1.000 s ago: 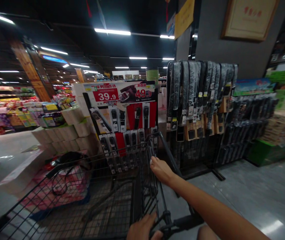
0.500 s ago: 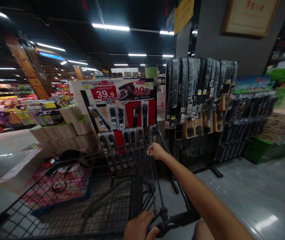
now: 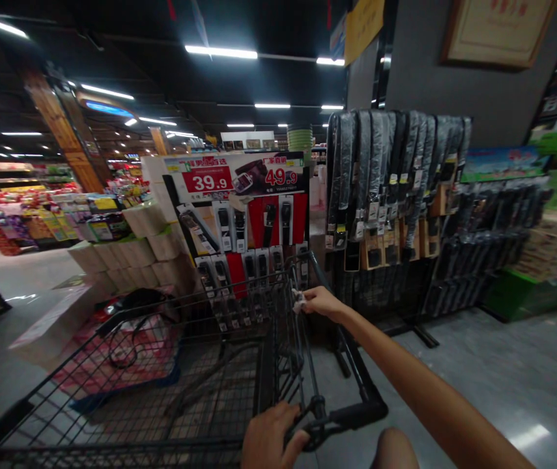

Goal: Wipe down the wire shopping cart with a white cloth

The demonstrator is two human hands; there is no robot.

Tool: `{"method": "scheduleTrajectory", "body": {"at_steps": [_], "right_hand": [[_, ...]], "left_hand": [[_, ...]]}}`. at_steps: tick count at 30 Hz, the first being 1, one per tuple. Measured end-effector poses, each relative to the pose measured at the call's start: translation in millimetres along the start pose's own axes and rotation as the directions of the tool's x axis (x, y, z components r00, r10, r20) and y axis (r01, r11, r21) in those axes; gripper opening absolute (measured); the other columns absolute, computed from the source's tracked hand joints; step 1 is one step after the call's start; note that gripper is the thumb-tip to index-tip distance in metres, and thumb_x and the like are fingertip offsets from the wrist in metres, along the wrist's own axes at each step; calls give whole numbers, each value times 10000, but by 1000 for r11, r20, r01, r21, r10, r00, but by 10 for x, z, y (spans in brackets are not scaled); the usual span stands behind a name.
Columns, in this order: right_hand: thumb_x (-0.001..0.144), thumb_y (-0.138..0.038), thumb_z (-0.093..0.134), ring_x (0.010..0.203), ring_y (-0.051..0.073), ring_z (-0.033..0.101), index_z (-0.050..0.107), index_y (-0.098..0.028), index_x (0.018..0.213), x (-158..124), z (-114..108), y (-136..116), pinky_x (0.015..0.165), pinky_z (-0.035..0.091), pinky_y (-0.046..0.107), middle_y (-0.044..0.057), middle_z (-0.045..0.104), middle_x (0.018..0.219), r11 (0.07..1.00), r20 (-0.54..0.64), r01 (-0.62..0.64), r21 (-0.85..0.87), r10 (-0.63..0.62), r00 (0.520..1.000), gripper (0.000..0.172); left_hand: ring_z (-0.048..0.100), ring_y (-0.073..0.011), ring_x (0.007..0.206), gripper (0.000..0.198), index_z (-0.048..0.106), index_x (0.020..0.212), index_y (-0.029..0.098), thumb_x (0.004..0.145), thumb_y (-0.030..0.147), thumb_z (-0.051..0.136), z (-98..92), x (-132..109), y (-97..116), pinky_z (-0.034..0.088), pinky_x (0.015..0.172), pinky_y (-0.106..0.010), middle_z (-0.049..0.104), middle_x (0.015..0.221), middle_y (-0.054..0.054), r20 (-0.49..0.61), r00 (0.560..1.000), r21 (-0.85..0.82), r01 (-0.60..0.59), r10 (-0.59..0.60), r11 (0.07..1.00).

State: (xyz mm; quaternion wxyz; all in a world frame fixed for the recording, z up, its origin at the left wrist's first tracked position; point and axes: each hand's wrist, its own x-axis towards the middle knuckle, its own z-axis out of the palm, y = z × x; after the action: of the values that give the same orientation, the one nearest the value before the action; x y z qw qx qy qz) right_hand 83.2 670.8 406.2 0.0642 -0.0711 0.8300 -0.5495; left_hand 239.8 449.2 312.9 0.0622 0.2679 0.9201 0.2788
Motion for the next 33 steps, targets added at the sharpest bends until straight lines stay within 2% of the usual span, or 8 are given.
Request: {"method": "scheduleTrajectory", "body": {"at_steps": [3,7,11,16,22,25,29,33], "right_hand": [[659,-163,654,831,158,647,751,-149,864,-156,41,53,759,461,235,-10,737,822,998,-74,55,-2,-55,996,227],[669,-249,654,723,160,631,740,-125,796,-133,197,111,641,436,231,19,720,736,997,-216,48,-62,-60,975,197],[670,-231,663,654,142,589,679,-130,686,-72,305,89,582,396,220,20,677,665,988,-322,17,-155,-67,944,104],[600,-87,648,650,126,565,619,-155,634,-361,334,-44,592,389,209,-4,645,662,958,-213,67,-280,-130,968,82],[568,10,562,623,110,522,574,-166,637,-886,349,-91,560,344,197,-30,575,642,902,-27,128,-411,-153,988,190],[580,23,557,658,124,529,605,-159,766,-1034,370,-39,585,341,210,-15,587,715,872,21,146,-468,-154,988,265],[622,57,514,746,145,528,603,-159,851,-999,393,0,655,331,238,25,579,849,824,6,158,-544,-185,983,327],[644,87,473,742,136,517,580,-164,821,-687,330,-28,659,319,236,27,554,863,810,-87,118,-574,-203,975,325]], "left_hand": [[636,-255,999,520,651,1041,236,891,603,316,-29,24,44,495,875,-379,685,1058,-93,-156,987,-195,-58,28,979],[586,-177,746,426,548,829,216,913,558,308,-199,202,161,482,711,-297,605,780,-29,-329,919,-421,64,-218,905],[580,-186,867,308,520,998,195,891,442,370,-369,509,222,477,820,-323,585,936,-59,-410,870,-398,98,-273,912],[590,-191,967,369,538,1143,166,873,354,372,-423,843,228,467,893,-326,568,1075,-100,-365,899,-320,121,-241,939],[545,-245,997,372,614,765,208,906,336,295,-342,962,246,409,952,-385,614,905,-100,-248,954,-180,126,-169,976],[534,-240,1032,440,595,768,208,937,378,226,-290,964,232,401,967,-366,624,923,-109,-211,964,-164,130,-163,978],[562,-226,1025,481,579,883,190,952,403,153,-210,958,198,424,948,-339,630,971,-121,-171,965,-189,164,-197,968],[556,-215,1063,530,584,931,206,953,452,115,-172,906,182,415,978,-325,635,1044,-111,-155,968,-217,161,-197,963]]}}
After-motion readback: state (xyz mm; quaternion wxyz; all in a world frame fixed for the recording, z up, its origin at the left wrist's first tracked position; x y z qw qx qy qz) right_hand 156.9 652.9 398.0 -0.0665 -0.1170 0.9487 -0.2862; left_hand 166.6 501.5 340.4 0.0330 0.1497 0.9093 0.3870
